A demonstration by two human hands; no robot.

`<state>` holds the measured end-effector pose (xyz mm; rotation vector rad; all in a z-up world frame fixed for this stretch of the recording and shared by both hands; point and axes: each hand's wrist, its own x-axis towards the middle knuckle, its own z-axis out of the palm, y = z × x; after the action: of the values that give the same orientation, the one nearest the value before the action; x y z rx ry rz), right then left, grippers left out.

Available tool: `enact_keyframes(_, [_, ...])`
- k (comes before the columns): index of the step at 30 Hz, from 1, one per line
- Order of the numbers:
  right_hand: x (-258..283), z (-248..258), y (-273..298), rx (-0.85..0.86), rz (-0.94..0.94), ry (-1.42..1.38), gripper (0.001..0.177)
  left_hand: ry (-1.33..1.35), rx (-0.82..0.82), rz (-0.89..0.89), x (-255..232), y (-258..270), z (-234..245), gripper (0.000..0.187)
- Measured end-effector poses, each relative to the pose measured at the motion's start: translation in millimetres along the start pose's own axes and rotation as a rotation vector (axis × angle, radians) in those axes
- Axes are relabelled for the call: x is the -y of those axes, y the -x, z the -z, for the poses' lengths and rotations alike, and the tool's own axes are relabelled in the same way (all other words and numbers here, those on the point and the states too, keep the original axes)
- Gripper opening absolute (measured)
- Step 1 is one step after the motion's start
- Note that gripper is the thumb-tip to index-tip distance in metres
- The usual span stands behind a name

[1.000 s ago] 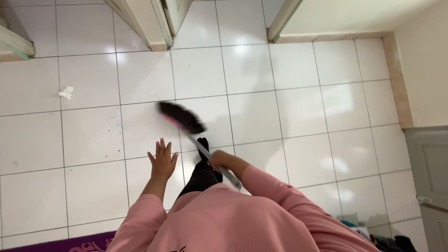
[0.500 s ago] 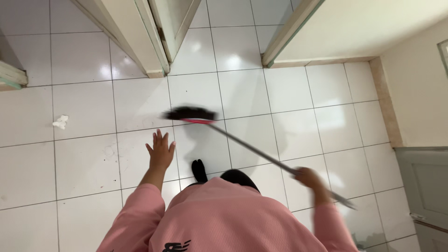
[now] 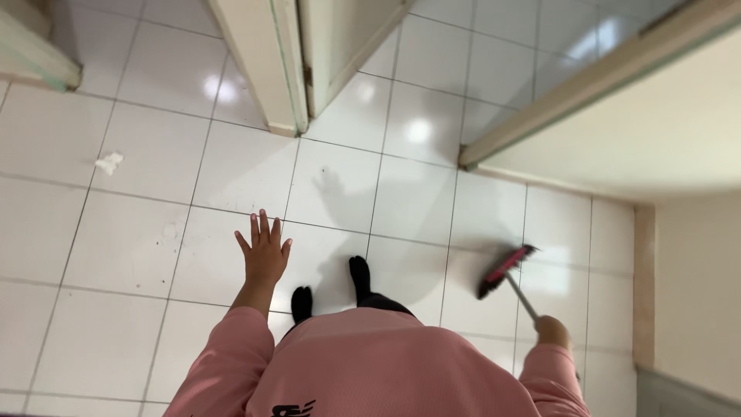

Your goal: The person sweeps the tiled floor using a broom, moving around a patterned rug and under a table, then opens a door and places a pink garment into an orange basket.

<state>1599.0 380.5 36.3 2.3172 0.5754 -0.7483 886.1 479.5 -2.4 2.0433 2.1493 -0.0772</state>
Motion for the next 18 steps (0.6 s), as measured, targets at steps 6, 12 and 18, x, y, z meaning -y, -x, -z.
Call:
enact_keyframes(6, [194.9, 92.9, 21.7, -0.162, 0.436, 0.275, 0.042, 0.081, 0.005, 0.156, -42.2, -2.9, -2.8, 0.067])
enact_keyframes(12, [397.9, 90.1, 113.0, -0.241, 0.948, 0.542, 0.036, 0.172, -0.023, 0.298, -67.5, 42.7, -14.7, 0.066])
enact_keyframes(18, [526.2, 6.3, 234.7, -0.182, 1.099, 0.71, 0.047, 0.247, 0.002, 0.448, -53.3, 90.9, -23.8, 0.064])
